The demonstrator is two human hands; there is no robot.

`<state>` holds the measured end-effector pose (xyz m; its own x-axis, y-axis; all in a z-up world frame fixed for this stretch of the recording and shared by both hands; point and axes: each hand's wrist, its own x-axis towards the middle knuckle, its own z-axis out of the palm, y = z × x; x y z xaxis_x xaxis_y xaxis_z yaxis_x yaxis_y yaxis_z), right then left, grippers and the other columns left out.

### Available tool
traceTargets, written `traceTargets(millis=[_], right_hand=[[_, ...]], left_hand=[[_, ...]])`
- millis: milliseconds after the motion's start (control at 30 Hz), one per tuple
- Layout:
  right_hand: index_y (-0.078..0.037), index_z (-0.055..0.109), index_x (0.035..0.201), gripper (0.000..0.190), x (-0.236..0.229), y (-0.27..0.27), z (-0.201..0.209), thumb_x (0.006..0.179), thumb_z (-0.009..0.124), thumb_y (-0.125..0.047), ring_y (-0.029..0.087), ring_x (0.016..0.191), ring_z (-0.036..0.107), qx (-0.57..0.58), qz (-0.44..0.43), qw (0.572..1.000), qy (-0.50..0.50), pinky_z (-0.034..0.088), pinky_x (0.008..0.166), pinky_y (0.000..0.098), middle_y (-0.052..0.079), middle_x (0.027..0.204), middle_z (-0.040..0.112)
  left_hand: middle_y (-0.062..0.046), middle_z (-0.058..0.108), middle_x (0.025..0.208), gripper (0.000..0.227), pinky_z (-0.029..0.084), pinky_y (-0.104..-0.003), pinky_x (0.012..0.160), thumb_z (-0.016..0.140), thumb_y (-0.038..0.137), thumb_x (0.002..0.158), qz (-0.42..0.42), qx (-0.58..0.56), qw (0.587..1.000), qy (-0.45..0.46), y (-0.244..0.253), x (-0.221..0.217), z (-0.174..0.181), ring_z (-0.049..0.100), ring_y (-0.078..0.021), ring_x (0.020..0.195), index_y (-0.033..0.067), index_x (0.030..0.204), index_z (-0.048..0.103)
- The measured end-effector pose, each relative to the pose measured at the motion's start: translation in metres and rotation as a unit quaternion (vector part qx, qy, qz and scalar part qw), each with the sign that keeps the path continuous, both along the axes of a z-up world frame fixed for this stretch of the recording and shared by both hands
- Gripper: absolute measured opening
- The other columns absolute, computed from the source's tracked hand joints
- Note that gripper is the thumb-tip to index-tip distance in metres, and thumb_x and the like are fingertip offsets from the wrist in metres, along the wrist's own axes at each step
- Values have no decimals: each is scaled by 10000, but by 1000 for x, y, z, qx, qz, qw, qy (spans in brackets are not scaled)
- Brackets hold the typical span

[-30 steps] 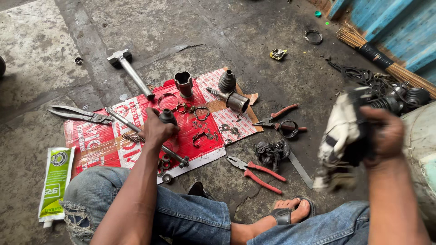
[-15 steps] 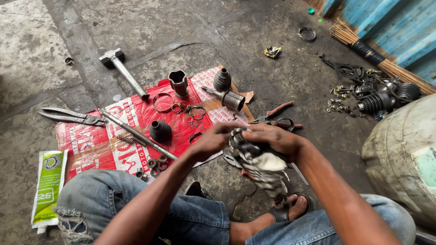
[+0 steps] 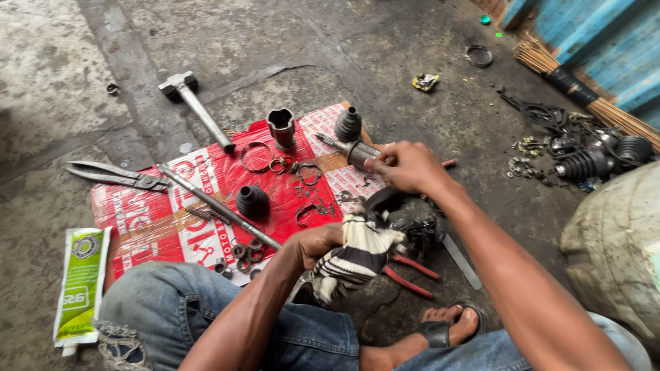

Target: The person wipes grease from metal axle components with a cloth and slides a black rubber boot onto a metal shaft by hand.

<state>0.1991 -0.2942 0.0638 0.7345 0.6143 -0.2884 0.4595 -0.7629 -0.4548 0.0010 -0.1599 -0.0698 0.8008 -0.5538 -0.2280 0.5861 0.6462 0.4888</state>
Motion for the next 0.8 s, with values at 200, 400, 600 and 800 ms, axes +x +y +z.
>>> traceTargets(millis=[200, 400, 600, 800], right_hand=[[-123, 744, 1143, 526, -25, 91, -41, 753, 802, -471, 358, 1040, 695, -15, 184, 976, -112, 544, 899, 472, 157, 1089, 749], [-51, 761, 1008, 394, -39, 146, -75, 819, 744, -397, 388, 992, 717, -117, 165, 972, -119, 576, 873, 488, 229, 1036, 737], [-37, 755, 969, 402, -36, 159, -89, 652, 788, -282, 383, 965, 730, -125, 109, 979, -114, 596, 868, 469, 238, 996, 734], [-73, 743, 928, 337, -37, 155, -99, 636, 776, -238, 382, 908, 733, -67, 58, 993, -78, 588, 826, 486, 225, 948, 742]], left_hand=[[-143, 692, 1234, 407, 581, -386, 951, 651, -33, 925, 23, 51, 998, -43, 10, -14, 15, 707, -206, 1076, -37, 1332, 626], [-117, 744, 1114, 374, 645, -397, 799, 550, -26, 867, 105, 69, 990, 60, 10, -9, 19, 739, -234, 948, 59, 1210, 672], [-137, 726, 783, 235, 599, -410, 506, 505, 113, 899, 213, 79, 948, 224, 6, 5, 3, 698, -232, 574, -25, 957, 686], [-76, 627, 641, 136, 531, -439, 402, 513, 64, 869, 213, 206, 931, 214, 6, 7, -5, 597, -201, 462, 7, 825, 629]])
